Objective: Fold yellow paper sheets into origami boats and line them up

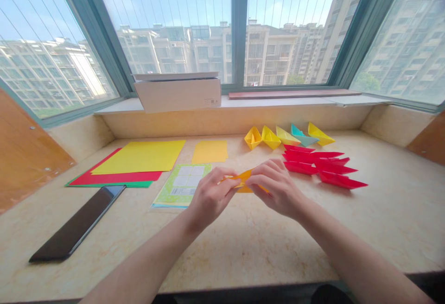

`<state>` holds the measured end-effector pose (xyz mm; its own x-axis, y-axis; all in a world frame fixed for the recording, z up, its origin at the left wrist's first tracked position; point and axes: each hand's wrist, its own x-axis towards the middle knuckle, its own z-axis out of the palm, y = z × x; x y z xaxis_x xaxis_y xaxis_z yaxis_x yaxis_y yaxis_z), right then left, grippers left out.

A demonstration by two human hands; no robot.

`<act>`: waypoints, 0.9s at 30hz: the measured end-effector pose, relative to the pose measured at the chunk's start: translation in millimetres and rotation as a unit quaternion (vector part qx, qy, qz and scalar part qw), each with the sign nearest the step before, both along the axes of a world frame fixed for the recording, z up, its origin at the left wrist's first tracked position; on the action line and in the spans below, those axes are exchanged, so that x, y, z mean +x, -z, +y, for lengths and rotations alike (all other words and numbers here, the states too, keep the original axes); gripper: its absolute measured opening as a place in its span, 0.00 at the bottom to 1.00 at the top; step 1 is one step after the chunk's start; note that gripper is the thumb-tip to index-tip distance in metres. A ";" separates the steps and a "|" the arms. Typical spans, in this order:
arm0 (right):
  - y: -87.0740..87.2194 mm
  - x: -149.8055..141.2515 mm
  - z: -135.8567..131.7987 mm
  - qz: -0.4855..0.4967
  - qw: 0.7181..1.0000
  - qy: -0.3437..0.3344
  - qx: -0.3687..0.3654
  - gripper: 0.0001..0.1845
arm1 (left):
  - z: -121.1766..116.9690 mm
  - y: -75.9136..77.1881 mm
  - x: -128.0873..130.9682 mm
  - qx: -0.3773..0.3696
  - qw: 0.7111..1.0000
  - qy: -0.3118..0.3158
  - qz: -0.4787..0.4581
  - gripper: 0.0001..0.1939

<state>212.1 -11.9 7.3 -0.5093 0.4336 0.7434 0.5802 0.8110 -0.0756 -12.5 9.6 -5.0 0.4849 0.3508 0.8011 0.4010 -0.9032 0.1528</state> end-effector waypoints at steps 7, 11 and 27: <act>-0.7 -6.0 -2.7 -0.002 0.999 0.005 -0.046 0.01 | -3.7 -8.5 -0.1 0.023 0.998 -0.013 0.060 0.06; 4.1 -9.0 -1.3 0.027 0.996 0.011 -0.083 0.02 | -4.2 -11.4 -0.5 0.064 0.993 -0.024 0.099 0.05; 3.7 -18.8 -5.0 0.105 0.993 0.016 -0.046 0.06 | -4.9 -12.9 -0.6 0.071 0.993 -0.012 0.098 0.07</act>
<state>193.3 -16.8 3.7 -0.3319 0.5183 0.7882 0.5683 0.7767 -0.2715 -13.1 4.8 7.9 0.6286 0.2552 0.7346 0.4330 -0.8995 -0.0580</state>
